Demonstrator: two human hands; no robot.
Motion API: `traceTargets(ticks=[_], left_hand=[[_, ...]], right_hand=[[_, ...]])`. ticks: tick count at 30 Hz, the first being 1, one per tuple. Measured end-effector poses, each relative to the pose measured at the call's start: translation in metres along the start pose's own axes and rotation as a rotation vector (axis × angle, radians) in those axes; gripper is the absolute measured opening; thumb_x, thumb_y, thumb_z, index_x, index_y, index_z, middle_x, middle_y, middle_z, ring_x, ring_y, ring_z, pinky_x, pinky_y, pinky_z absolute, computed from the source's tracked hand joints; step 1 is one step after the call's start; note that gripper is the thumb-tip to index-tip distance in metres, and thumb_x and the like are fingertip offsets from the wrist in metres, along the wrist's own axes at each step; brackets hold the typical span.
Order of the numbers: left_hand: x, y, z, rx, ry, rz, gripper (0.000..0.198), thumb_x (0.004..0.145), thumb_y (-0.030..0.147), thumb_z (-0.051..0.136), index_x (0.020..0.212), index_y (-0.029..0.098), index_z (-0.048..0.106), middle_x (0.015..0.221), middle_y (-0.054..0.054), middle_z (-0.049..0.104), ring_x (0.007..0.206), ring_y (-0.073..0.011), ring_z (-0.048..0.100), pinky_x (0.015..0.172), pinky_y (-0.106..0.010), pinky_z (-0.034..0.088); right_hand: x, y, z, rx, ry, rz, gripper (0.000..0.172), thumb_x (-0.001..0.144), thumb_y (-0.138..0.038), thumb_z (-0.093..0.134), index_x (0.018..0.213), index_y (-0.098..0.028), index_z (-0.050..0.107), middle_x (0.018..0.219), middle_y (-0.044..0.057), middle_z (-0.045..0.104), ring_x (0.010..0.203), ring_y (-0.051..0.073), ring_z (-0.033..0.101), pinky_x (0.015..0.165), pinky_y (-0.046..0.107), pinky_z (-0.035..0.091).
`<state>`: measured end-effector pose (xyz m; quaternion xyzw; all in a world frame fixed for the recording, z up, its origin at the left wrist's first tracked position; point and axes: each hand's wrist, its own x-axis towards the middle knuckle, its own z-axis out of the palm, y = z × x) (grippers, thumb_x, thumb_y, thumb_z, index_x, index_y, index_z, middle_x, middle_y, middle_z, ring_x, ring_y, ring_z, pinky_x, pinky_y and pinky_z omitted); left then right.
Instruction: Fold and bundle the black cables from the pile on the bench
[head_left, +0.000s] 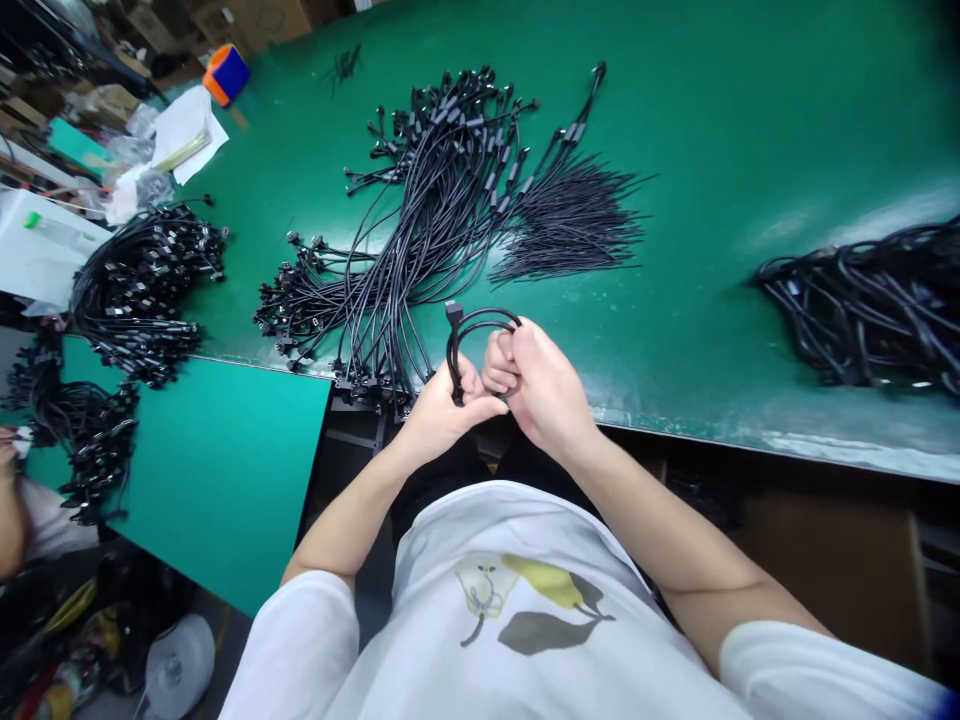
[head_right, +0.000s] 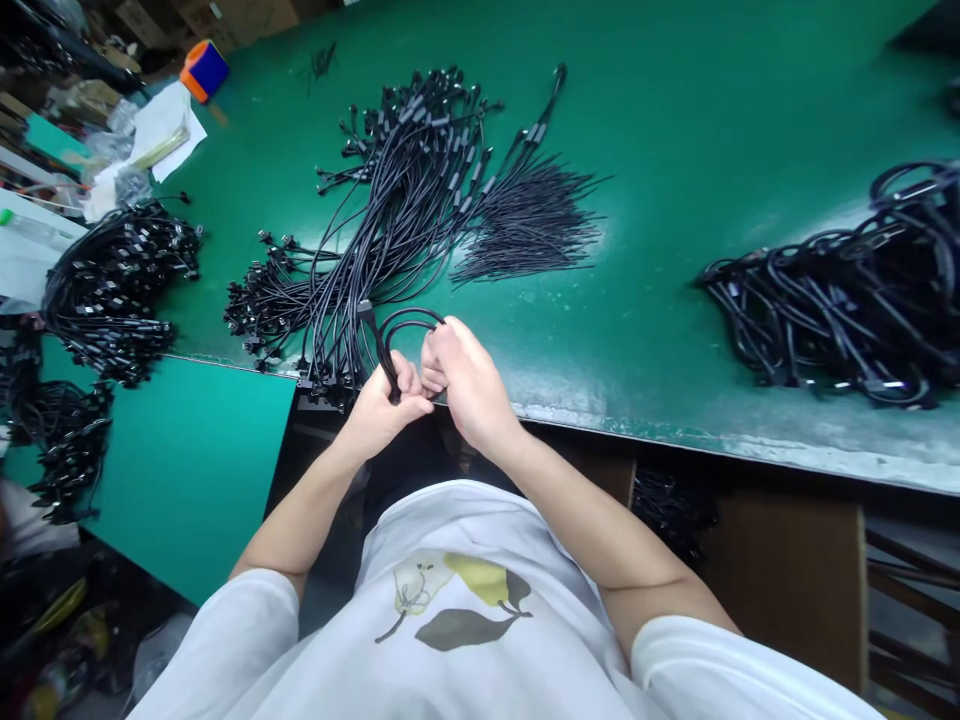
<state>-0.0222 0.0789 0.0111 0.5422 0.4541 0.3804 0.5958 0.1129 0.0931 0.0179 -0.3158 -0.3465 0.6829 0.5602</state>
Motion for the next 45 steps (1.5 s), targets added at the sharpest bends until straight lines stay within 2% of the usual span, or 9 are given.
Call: traceTargets(ticks=[6,10,16,19,23,31,35,41,45], left_hand=[[-0.001,-0.009,0.006,0.433,-0.061,-0.026,0.031,0.077,0.026,0.073,0.092,0.019,0.047,0.074,0.004,0.051,0.065,-0.0116,0.047,0.061,-0.025,0.037],[-0.001,-0.018,0.013,0.458,0.002,0.075,0.025,0.076,0.018,0.068,0.092,0.019,0.049,0.074,0.003,0.051,0.063,-0.0115,0.048,0.06,-0.025,0.039],[0.002,-0.014,0.02,0.408,-0.045,-0.034,0.024,0.081,0.028,0.067,0.099,0.016,0.056,0.084,-0.003,0.064,0.075,-0.018,0.062,0.067,-0.028,0.046],[0.0,-0.011,0.019,0.284,-0.172,-0.153,0.016,0.088,0.03,0.059,0.089,0.015,0.056,0.073,-0.002,0.063,0.065,-0.0143,0.061,0.067,-0.028,0.047],[-0.003,-0.01,0.012,-0.05,-0.359,-0.201,0.034,0.088,0.049,0.061,0.091,0.015,0.056,0.075,-0.002,0.063,0.067,-0.0118,0.059,0.071,-0.027,0.048],[0.006,-0.006,0.016,-0.664,-0.357,-0.437,0.066,0.081,0.081,0.042,0.1,0.019,0.053,0.079,-0.002,0.059,0.066,-0.0122,0.057,0.062,-0.026,0.048],[0.007,-0.009,0.023,-0.642,-0.321,-0.394,0.062,0.077,0.083,0.045,0.093,0.023,0.047,0.063,0.006,0.04,0.048,-0.0065,0.035,0.045,-0.018,0.031],[0.007,-0.015,0.027,-0.457,-0.278,-0.28,0.048,0.083,0.063,0.062,0.09,0.019,0.046,0.063,0.007,0.04,0.05,-0.0057,0.041,0.047,-0.019,0.038],[0.008,-0.018,0.026,-0.479,-0.294,-0.309,0.044,0.084,0.057,0.065,0.088,0.016,0.051,0.06,0.008,0.039,0.049,-0.0052,0.041,0.047,-0.019,0.037]], right_hand=[[-0.008,0.016,-0.009,-0.497,-0.023,-0.286,0.035,0.095,-0.053,0.051,0.084,-0.021,0.046,0.081,0.001,0.048,0.071,0.011,0.053,0.067,0.028,0.048],[-0.006,0.014,-0.008,-0.374,-0.04,-0.309,0.036,0.096,-0.057,0.046,0.094,-0.021,0.05,0.117,0.008,0.053,0.102,0.017,0.06,0.083,0.033,0.053],[0.001,0.0,0.001,-0.162,-0.051,-0.202,0.052,0.076,-0.064,0.07,0.102,-0.025,0.047,0.08,-0.003,0.053,0.059,0.007,0.049,0.053,0.02,0.045],[0.007,-0.007,0.001,-0.147,-0.099,-0.13,0.044,0.084,-0.062,0.064,0.099,-0.023,0.05,0.068,-0.006,0.045,0.047,0.003,0.037,0.043,0.017,0.034],[0.016,-0.012,-0.007,-0.097,-0.157,0.015,0.039,0.09,-0.059,0.058,0.094,-0.022,0.047,0.063,-0.008,0.04,0.04,0.001,0.031,0.036,0.014,0.026],[0.02,-0.005,-0.022,-0.205,-0.049,-0.122,0.043,0.091,-0.064,0.052,0.089,-0.022,0.045,0.056,-0.011,0.035,0.036,0.002,0.033,0.037,0.016,0.03],[0.015,-0.005,-0.025,-0.257,0.008,-0.143,0.042,0.089,-0.064,0.055,0.091,-0.024,0.043,0.057,-0.01,0.041,0.039,0.004,0.039,0.044,0.02,0.04],[0.015,-0.002,-0.028,-0.273,0.031,-0.172,0.042,0.086,-0.061,0.062,0.089,-0.023,0.043,0.062,-0.01,0.048,0.049,0.005,0.05,0.083,0.033,0.055],[0.012,-0.009,-0.026,-0.08,0.053,-0.063,0.039,0.086,-0.052,0.066,0.087,-0.022,0.041,0.06,-0.011,0.042,0.052,0.004,0.047,0.076,0.029,0.054]])
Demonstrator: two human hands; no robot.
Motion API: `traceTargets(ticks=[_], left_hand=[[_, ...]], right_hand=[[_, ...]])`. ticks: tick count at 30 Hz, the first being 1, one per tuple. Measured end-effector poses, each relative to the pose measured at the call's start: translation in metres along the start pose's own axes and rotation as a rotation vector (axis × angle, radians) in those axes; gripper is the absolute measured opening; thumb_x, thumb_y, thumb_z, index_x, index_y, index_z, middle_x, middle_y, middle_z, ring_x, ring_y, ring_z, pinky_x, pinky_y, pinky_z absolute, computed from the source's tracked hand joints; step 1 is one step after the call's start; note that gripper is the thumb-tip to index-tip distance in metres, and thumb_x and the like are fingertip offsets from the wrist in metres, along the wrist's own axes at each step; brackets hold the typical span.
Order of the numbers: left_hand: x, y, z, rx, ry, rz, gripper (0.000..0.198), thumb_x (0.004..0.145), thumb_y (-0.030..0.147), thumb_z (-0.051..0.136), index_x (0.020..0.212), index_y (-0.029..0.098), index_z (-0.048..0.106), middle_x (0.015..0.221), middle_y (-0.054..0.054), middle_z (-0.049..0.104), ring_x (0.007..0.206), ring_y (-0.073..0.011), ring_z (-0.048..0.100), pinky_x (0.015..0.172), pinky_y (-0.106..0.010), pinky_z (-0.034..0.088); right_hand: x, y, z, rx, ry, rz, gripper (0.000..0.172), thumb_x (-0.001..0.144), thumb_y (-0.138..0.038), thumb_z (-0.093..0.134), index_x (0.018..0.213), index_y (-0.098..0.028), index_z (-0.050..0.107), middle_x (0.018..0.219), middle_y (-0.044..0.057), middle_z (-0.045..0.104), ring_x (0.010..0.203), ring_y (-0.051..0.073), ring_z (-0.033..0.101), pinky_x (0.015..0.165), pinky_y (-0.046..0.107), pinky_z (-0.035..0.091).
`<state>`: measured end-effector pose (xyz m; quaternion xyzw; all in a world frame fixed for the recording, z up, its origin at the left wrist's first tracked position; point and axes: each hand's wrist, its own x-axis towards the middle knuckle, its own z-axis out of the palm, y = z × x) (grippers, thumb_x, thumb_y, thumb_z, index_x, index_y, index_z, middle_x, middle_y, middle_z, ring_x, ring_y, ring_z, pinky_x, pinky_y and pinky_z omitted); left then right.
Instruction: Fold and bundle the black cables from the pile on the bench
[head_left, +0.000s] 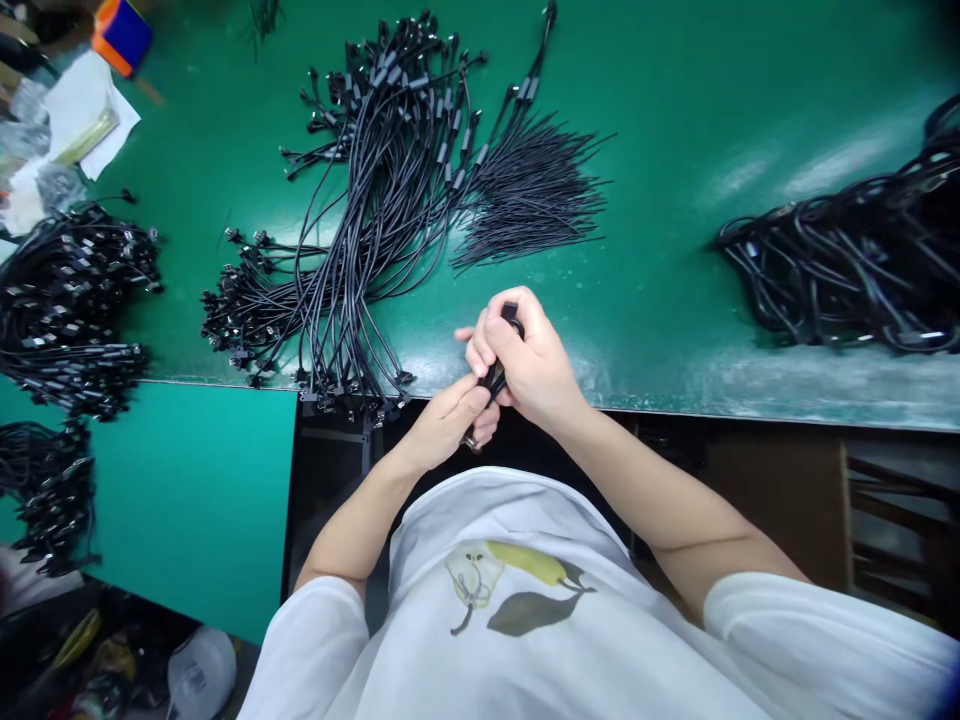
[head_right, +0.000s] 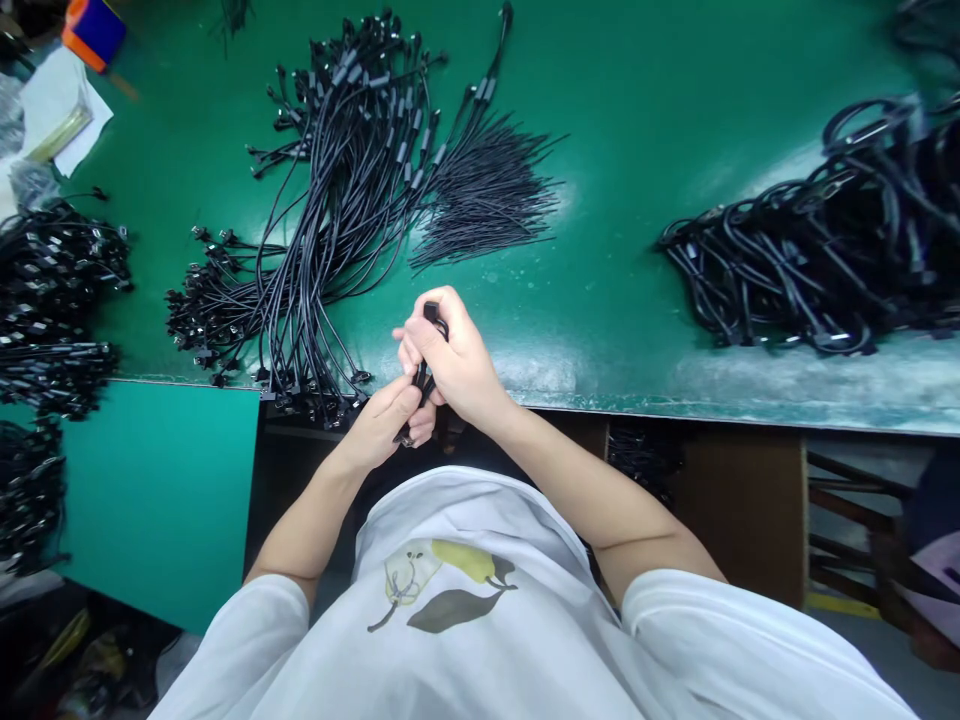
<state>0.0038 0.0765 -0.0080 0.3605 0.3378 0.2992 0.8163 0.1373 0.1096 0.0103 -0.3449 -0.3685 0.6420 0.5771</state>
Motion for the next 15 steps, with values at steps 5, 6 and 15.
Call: traceTargets(ticks=[5,6,15], left_hand=[[-0.001,-0.003,0.001,-0.193,-0.116,-0.181,0.043,0.08,0.054,0.072,0.085,0.014,0.056,0.059,0.007,0.036,0.047,-0.0051,0.037,0.044,-0.019,0.036],[0.0,-0.003,0.002,-0.221,-0.112,-0.201,0.043,0.079,0.053,0.073,0.085,0.014,0.057,0.059,0.007,0.036,0.047,-0.005,0.036,0.044,-0.019,0.035],[0.021,-0.005,0.011,-0.44,-0.043,-0.364,0.034,0.077,0.044,0.073,0.08,0.013,0.059,0.058,0.005,0.033,0.049,-0.0069,0.034,0.048,-0.021,0.03]], right_hand=[[-0.004,-0.019,-0.007,0.231,-0.058,0.324,0.044,0.075,-0.039,0.081,0.087,-0.02,0.043,0.065,-0.011,0.039,0.049,0.0,0.036,0.052,0.015,0.04],[-0.003,-0.019,-0.008,0.229,-0.043,0.324,0.045,0.074,-0.038,0.081,0.088,-0.02,0.043,0.066,-0.011,0.04,0.047,-0.001,0.033,0.047,0.014,0.035],[0.018,-0.002,-0.022,0.188,-0.181,0.265,0.048,0.081,-0.055,0.069,0.109,-0.024,0.045,0.048,-0.015,0.041,0.03,0.002,0.019,0.029,0.014,0.014]])
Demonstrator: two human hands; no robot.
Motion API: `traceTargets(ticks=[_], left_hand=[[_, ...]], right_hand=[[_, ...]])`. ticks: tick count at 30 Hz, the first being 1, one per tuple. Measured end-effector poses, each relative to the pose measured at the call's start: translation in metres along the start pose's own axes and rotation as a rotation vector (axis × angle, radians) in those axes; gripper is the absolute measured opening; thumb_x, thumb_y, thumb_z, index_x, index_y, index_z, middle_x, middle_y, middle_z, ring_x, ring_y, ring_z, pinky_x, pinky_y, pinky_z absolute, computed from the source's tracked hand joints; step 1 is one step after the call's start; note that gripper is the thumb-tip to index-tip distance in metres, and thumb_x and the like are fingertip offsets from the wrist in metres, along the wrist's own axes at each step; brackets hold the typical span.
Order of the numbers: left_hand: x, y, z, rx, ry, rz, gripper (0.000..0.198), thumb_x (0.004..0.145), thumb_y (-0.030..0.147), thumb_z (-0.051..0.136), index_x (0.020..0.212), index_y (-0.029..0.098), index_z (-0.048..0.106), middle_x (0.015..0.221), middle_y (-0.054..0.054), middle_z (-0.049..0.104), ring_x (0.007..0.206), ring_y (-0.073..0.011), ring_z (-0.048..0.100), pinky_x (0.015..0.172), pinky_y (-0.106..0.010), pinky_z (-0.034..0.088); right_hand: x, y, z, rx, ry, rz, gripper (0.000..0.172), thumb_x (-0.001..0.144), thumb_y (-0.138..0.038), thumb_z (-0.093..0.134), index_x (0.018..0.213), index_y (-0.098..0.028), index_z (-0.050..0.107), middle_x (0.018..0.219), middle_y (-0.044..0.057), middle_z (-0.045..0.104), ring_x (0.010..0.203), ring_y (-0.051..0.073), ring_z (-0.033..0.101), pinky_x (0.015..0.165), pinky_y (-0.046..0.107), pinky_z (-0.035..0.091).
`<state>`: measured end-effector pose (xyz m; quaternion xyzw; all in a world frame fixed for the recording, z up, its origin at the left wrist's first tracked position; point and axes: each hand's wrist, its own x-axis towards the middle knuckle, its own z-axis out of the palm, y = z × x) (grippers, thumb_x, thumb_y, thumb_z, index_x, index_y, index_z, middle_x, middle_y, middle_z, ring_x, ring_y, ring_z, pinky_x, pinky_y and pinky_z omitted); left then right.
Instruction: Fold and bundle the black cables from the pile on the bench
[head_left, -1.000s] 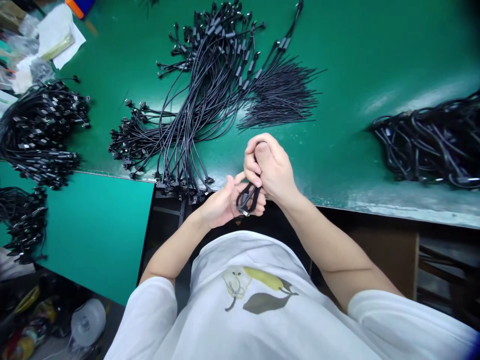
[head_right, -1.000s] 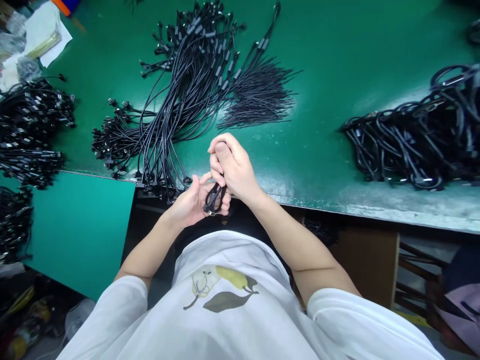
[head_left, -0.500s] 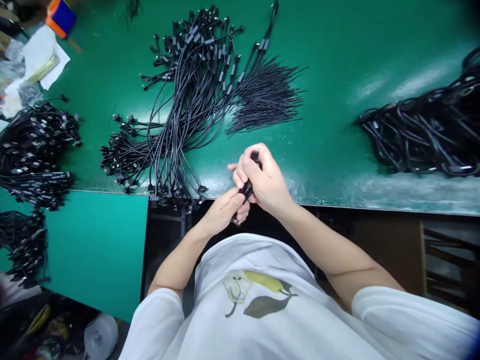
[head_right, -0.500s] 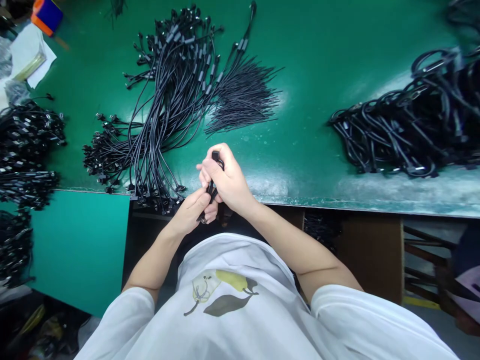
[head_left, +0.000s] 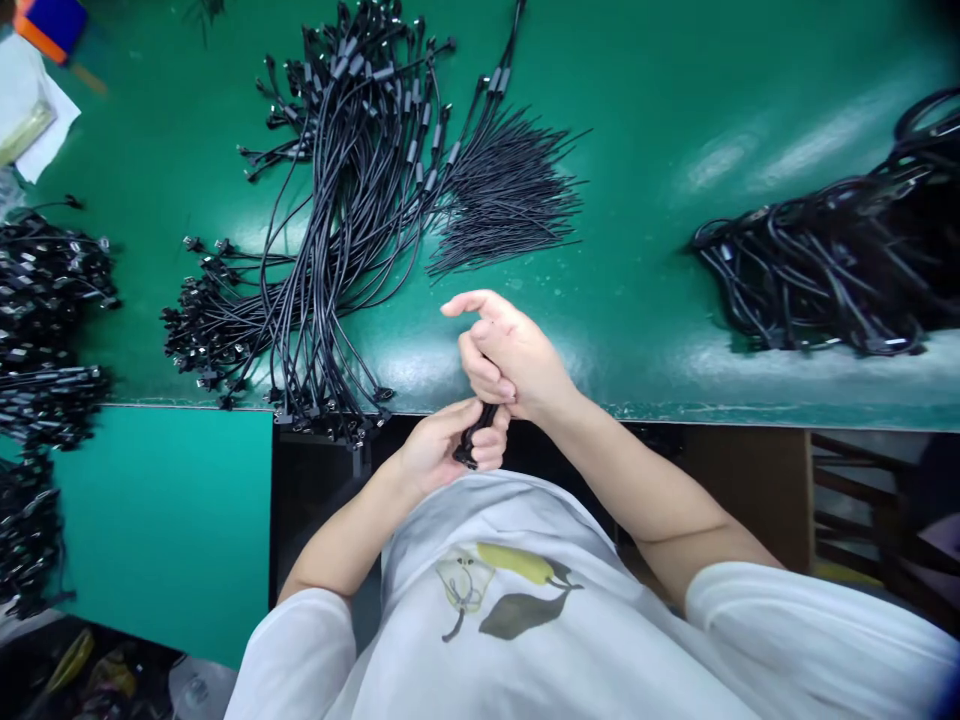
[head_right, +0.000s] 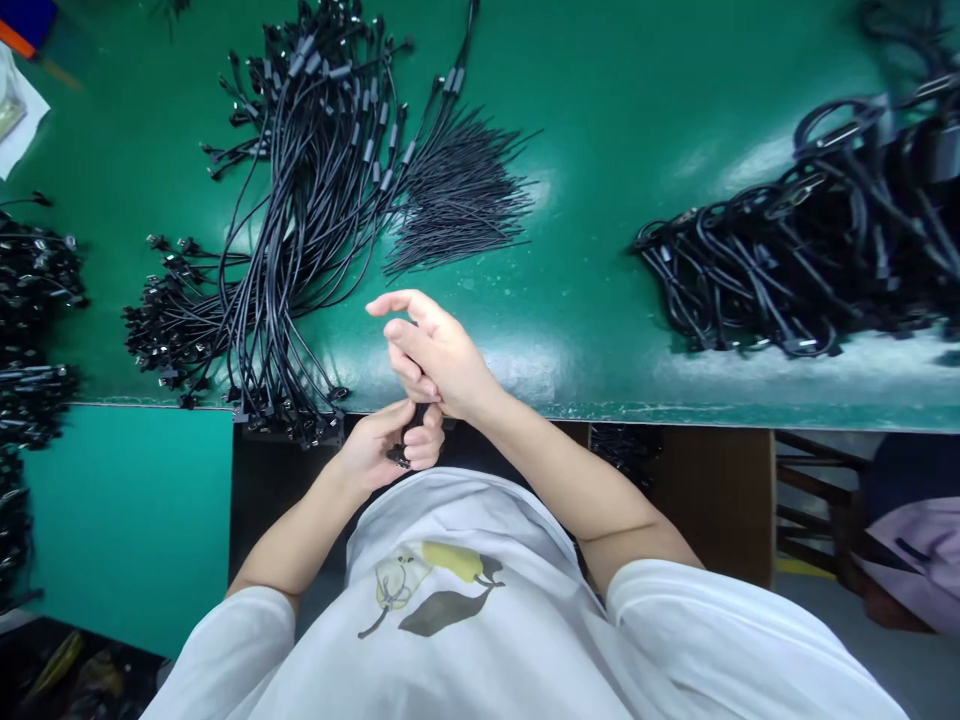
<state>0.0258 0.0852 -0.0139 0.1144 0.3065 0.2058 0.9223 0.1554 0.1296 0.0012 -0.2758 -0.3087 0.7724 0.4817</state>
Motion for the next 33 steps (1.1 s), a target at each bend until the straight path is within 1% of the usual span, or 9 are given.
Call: traceTargets(ticks=[3,8,11,13,18,23,27,29,33], left_hand=[[0.004,-0.005,0.002,0.012,0.006,0.065,0.035,0.072,0.042,0.08,0.08,0.013,0.06,0.062,0.003,0.038,0.057,-0.0089,0.039,0.057,-0.024,0.035],[-0.003,0.006,-0.002,0.146,0.134,0.245,0.036,0.078,0.044,0.076,0.072,0.014,0.057,0.063,0.002,0.041,0.059,-0.0088,0.036,0.057,-0.025,0.031],[-0.01,0.028,-0.005,0.168,0.297,0.508,0.035,0.081,0.043,0.074,0.071,0.015,0.055,0.062,0.004,0.037,0.056,-0.0072,0.032,0.053,-0.022,0.029],[-0.011,0.04,-0.006,0.161,0.348,0.578,0.035,0.079,0.042,0.076,0.071,0.015,0.056,0.061,0.005,0.035,0.054,-0.0063,0.03,0.051,-0.021,0.028],[-0.009,0.045,-0.009,0.183,0.324,0.546,0.033,0.08,0.042,0.076,0.075,0.014,0.059,0.062,0.004,0.041,0.055,-0.0059,0.034,0.051,-0.019,0.03],[-0.007,0.039,-0.01,0.172,0.323,0.519,0.034,0.079,0.04,0.077,0.096,0.013,0.066,0.063,0.005,0.041,0.053,-0.0052,0.033,0.05,-0.018,0.028],[-0.002,0.032,-0.004,0.193,0.25,0.466,0.044,0.082,0.04,0.073,0.118,0.018,0.061,0.064,0.006,0.041,0.053,-0.006,0.033,0.051,-0.019,0.029],[-0.001,0.028,-0.005,0.268,0.262,0.508,0.041,0.085,0.041,0.069,0.115,0.015,0.063,0.065,0.005,0.041,0.055,-0.0063,0.034,0.053,-0.02,0.03],[-0.003,0.02,-0.014,0.556,0.405,0.641,0.034,0.091,0.04,0.058,0.113,0.014,0.064,0.067,0.004,0.045,0.058,-0.0078,0.038,0.056,-0.022,0.033]], right_hand=[[-0.003,-0.001,-0.004,-0.046,-0.012,-0.005,0.049,0.081,-0.057,0.068,0.108,-0.024,0.045,0.047,-0.016,0.038,0.029,0.003,0.022,0.03,0.015,0.02],[-0.004,-0.021,-0.045,-0.543,0.034,-0.087,0.04,0.087,-0.056,0.059,0.099,-0.018,0.056,0.074,0.0,0.062,0.061,0.01,0.061,0.059,0.023,0.05],[0.014,-0.048,-0.092,-1.078,0.409,-0.198,0.022,0.09,-0.038,0.057,0.086,-0.017,0.059,0.079,0.002,0.061,0.065,0.011,0.056,0.064,0.026,0.046],[0.034,-0.063,-0.122,-1.421,0.605,-0.255,0.011,0.085,-0.028,0.06,0.084,-0.017,0.06,0.084,0.004,0.06,0.07,0.013,0.053,0.07,0.028,0.044],[0.064,-0.076,-0.152,-1.781,0.563,-0.11,0.004,0.081,-0.019,0.056,0.078,-0.017,0.058,0.085,0.008,0.059,0.072,0.017,0.048,0.069,0.031,0.039],[0.03,-0.061,-0.118,-1.579,0.53,-0.262,0.004,0.084,-0.021,0.055,0.085,-0.018,0.058,0.08,0.005,0.061,0.067,0.015,0.051,0.066,0.029,0.04],[-0.01,-0.027,-0.062,-1.288,0.089,-0.201,0.016,0.091,-0.025,0.053,0.102,-0.019,0.064,0.083,0.002,0.065,0.062,0.01,0.056,0.063,0.025,0.044],[-0.025,-0.011,-0.04,-1.329,-0.058,-0.274,0.017,0.094,-0.022,0.051,0.1,-0.018,0.067,0.083,0.002,0.065,0.065,0.01,0.056,0.064,0.023,0.043],[-0.033,0.002,-0.018,-1.708,-0.07,-0.592,0.022,0.097,-0.019,0.046,0.089,-0.017,0.066,0.077,0.005,0.063,0.068,0.013,0.055,0.064,0.028,0.039]])
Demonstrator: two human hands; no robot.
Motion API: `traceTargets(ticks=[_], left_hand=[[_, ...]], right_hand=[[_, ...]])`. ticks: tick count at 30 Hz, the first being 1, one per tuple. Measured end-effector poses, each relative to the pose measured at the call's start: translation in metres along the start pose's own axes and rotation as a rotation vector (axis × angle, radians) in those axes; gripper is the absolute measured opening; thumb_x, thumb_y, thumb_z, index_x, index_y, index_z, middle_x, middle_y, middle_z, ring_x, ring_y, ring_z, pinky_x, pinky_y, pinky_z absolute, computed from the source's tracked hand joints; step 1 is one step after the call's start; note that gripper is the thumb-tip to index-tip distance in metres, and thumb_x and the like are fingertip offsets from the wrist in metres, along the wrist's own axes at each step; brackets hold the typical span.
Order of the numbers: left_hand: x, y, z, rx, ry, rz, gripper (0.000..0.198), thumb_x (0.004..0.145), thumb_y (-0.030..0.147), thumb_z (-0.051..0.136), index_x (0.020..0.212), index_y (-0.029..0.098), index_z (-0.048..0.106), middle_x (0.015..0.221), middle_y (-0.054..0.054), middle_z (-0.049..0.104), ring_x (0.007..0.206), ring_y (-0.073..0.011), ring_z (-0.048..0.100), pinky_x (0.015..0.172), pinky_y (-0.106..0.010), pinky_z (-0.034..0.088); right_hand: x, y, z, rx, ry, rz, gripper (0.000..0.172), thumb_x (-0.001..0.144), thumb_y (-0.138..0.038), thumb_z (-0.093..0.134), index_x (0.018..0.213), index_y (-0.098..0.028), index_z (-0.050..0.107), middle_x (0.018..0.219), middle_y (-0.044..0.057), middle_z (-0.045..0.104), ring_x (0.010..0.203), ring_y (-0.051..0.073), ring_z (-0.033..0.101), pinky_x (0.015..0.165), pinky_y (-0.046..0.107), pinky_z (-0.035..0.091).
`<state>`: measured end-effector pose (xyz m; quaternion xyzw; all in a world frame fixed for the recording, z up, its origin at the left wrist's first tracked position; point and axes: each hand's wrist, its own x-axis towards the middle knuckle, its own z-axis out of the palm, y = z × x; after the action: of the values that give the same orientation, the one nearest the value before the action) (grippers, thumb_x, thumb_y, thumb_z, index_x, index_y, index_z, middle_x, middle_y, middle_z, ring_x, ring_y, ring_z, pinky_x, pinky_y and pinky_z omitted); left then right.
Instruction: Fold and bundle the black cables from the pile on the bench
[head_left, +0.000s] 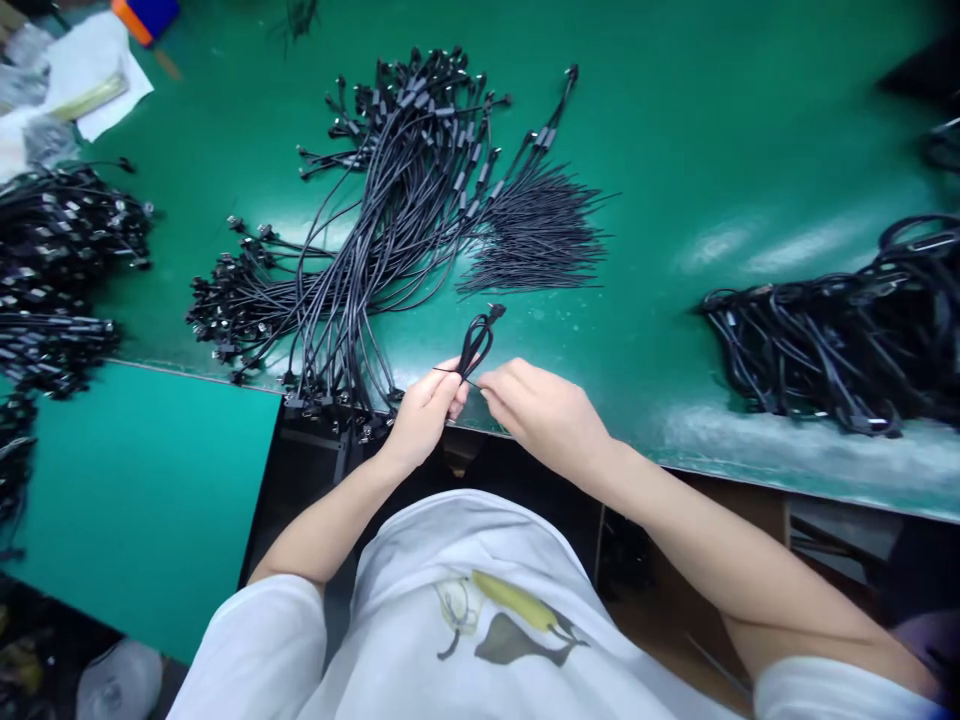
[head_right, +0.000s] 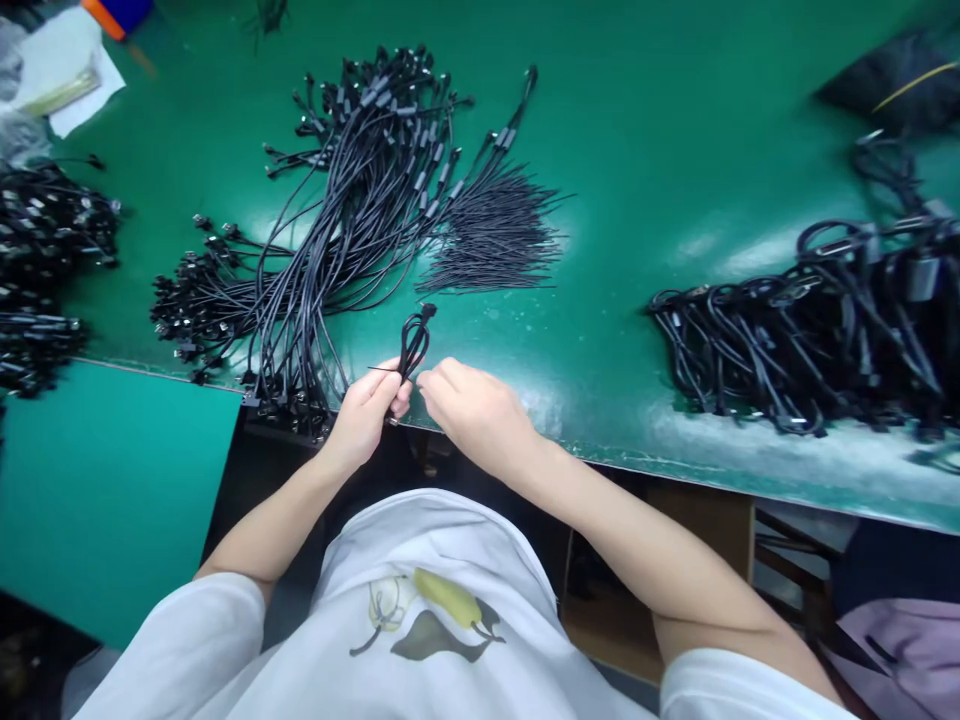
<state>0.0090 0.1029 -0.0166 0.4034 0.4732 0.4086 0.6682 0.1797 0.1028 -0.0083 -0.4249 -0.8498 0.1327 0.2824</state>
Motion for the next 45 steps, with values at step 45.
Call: traceTargets(ticks=[45], left_hand=[[-0.031,0.01,0.005,0.21,-0.117,-0.122,0.019,0.065,0.0,0.047,0.073,0.017,0.053,0.067,0.005,0.052,0.068,-0.0107,0.044,0.068,-0.025,0.034]], right_hand=[[0.021,-0.009,-0.005,-0.758,-0.183,-0.841,0.023,0.083,-0.005,0.043,0.066,-0.015,0.055,0.059,0.004,0.045,0.054,0.015,0.037,0.058,0.033,0.017]])
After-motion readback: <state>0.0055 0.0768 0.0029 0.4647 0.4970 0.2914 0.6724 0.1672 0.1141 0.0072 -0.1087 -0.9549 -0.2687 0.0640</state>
